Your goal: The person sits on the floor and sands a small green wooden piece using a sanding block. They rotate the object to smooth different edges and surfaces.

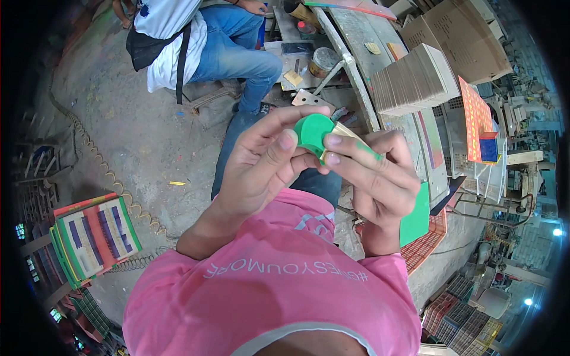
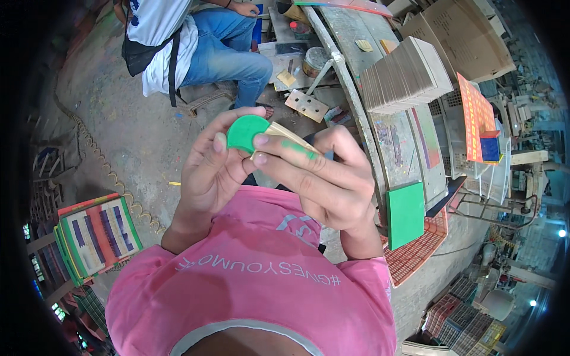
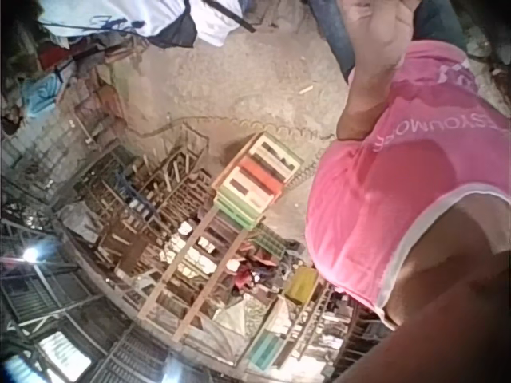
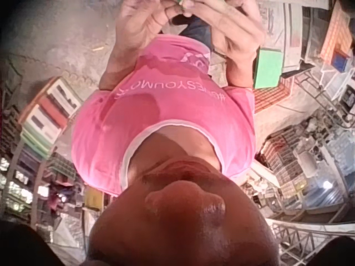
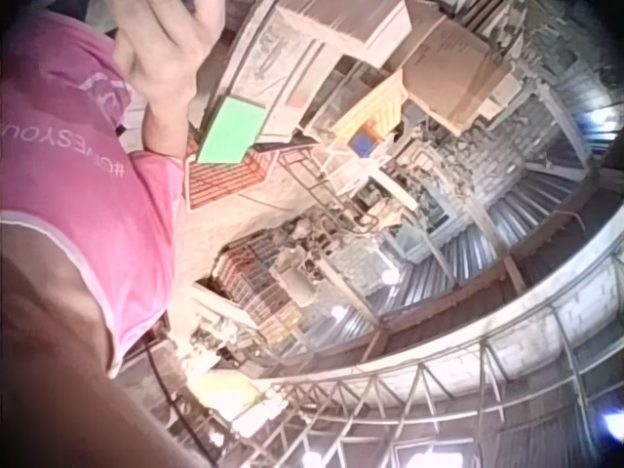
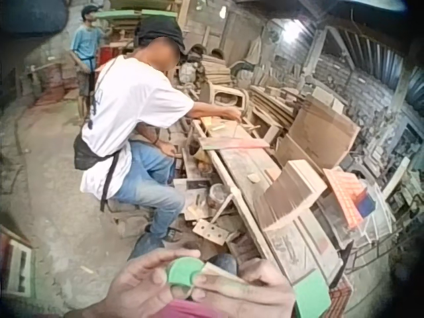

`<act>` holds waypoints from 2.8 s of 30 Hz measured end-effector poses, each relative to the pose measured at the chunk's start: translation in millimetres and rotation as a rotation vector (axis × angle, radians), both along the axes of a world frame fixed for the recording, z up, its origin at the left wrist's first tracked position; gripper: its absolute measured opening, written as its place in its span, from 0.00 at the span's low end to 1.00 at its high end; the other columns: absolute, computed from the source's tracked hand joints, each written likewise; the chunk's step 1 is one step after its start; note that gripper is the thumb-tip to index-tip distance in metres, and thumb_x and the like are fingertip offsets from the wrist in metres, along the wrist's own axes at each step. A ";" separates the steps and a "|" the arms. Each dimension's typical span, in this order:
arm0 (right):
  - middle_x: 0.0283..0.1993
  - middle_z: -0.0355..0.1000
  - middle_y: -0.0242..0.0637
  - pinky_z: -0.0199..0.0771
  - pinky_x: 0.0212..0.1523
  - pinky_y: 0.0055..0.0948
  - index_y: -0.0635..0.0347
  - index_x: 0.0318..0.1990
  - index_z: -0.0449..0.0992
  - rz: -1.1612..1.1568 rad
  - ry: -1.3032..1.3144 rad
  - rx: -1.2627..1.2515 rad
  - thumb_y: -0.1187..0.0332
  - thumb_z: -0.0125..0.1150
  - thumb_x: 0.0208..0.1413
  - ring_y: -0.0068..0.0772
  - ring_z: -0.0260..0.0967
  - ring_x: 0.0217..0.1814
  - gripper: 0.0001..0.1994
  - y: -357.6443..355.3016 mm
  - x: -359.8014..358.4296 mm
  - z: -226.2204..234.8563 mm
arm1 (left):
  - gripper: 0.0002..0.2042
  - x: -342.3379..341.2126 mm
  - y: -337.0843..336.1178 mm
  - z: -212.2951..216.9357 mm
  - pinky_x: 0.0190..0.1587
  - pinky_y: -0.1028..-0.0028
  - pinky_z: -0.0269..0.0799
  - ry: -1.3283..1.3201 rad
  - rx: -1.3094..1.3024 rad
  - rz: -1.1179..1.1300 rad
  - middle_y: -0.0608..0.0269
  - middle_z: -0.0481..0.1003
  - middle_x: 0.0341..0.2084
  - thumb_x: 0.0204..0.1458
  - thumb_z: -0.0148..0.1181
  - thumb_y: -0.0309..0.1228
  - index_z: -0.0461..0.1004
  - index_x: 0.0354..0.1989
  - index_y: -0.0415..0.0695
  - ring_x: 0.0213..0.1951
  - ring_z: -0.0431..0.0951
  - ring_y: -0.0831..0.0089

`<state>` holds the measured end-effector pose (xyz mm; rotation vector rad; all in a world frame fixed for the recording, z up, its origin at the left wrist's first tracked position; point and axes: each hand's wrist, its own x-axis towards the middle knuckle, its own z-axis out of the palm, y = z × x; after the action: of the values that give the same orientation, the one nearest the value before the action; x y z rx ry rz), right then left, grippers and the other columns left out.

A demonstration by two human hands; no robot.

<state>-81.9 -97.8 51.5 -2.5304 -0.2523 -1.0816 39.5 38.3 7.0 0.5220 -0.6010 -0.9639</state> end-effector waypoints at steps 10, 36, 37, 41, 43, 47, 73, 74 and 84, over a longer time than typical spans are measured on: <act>0.44 0.78 0.39 0.61 0.29 0.21 0.60 0.38 0.82 -0.106 -0.102 0.094 0.78 0.62 0.39 0.26 0.62 0.27 0.14 0.7 0.3 -19.6 | 0.22 1.5 -9.7 -5.5 0.50 0.68 0.72 0.229 -0.010 -0.071 0.52 0.70 0.50 0.65 0.40 0.35 0.56 0.63 0.33 0.47 0.74 0.67; 0.44 0.79 0.34 0.64 0.30 0.24 0.57 0.37 0.83 -0.025 -0.132 0.055 0.72 0.59 0.39 0.29 0.62 0.32 0.14 -16.8 -6.3 -29.3 | 0.24 -5.9 -7.7 -11.2 0.48 0.69 0.74 0.104 -0.024 -0.156 0.51 0.70 0.53 0.61 0.49 0.28 0.54 0.65 0.35 0.46 0.75 0.69; 0.44 0.79 0.34 0.64 0.30 0.24 0.57 0.37 0.83 -0.045 -0.121 0.021 0.73 0.59 0.39 0.30 0.62 0.32 0.14 -23.7 -9.6 -27.8 | 0.25 -4.8 -8.0 -14.9 0.48 0.69 0.74 0.128 -0.049 -0.194 0.51 0.70 0.52 0.61 0.49 0.28 0.53 0.65 0.35 0.46 0.75 0.69; 0.43 0.79 0.33 0.65 0.31 0.25 0.56 0.36 0.83 -0.047 -0.110 0.095 0.71 0.60 0.41 0.30 0.62 0.32 0.12 -16.6 -13.3 -16.0 | 0.28 -3.2 -9.7 -14.9 0.49 0.69 0.73 0.171 -0.096 -0.242 0.53 0.71 0.48 0.61 0.50 0.30 0.50 0.66 0.35 0.47 0.75 0.68; 0.43 0.79 0.32 0.64 0.30 0.25 0.56 0.35 0.84 0.028 -0.131 0.130 0.69 0.60 0.40 0.29 0.61 0.32 0.13 -8.5 -11.1 -18.4 | 0.27 -5.7 -11.0 -7.3 0.49 0.69 0.72 0.169 -0.006 -0.197 0.53 0.71 0.47 0.60 0.52 0.30 0.51 0.65 0.35 0.48 0.75 0.68; 0.43 0.79 0.31 0.61 0.28 0.23 0.56 0.36 0.84 0.087 -0.068 0.067 0.66 0.60 0.39 0.28 0.57 0.31 0.15 -5.8 -7.9 -18.0 | 0.26 -6.4 -7.9 -8.4 0.50 0.70 0.71 0.178 0.049 -0.149 0.53 0.71 0.45 0.58 0.54 0.30 0.54 0.62 0.35 0.49 0.74 0.66; 0.36 0.80 0.37 0.61 0.29 0.30 0.56 0.30 0.84 0.241 -0.019 0.344 0.69 0.62 0.43 0.29 0.59 0.29 0.07 -15.4 -18.7 -2.3 | 0.19 4.2 -7.3 -14.5 0.42 0.70 0.75 0.357 -0.079 -0.863 0.45 0.76 0.40 0.58 0.54 0.28 0.67 0.53 0.26 0.38 0.78 0.65; 0.34 0.80 0.38 0.60 0.30 0.32 0.56 0.28 0.83 0.204 0.017 0.376 0.67 0.62 0.44 0.30 0.59 0.28 0.06 -14.8 -20.5 -1.3 | 0.18 5.1 -5.8 -12.8 0.43 0.71 0.74 0.323 -0.033 -0.828 0.46 0.76 0.39 0.57 0.54 0.27 0.68 0.53 0.26 0.39 0.78 0.66; 0.34 0.80 0.36 0.58 0.31 0.29 0.56 0.30 0.84 0.146 0.041 0.329 0.66 0.62 0.41 0.29 0.56 0.28 0.09 -12.5 -18.8 0.8 | 0.17 8.7 -3.7 -5.8 0.47 0.77 0.71 -0.030 0.106 -0.538 0.56 0.77 0.43 0.55 0.58 0.24 0.71 0.52 0.31 0.44 0.75 0.77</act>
<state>-100.8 -110.3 52.3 -2.2030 -0.2241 -0.9293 48.2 34.7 1.2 0.4771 -0.7380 -1.5049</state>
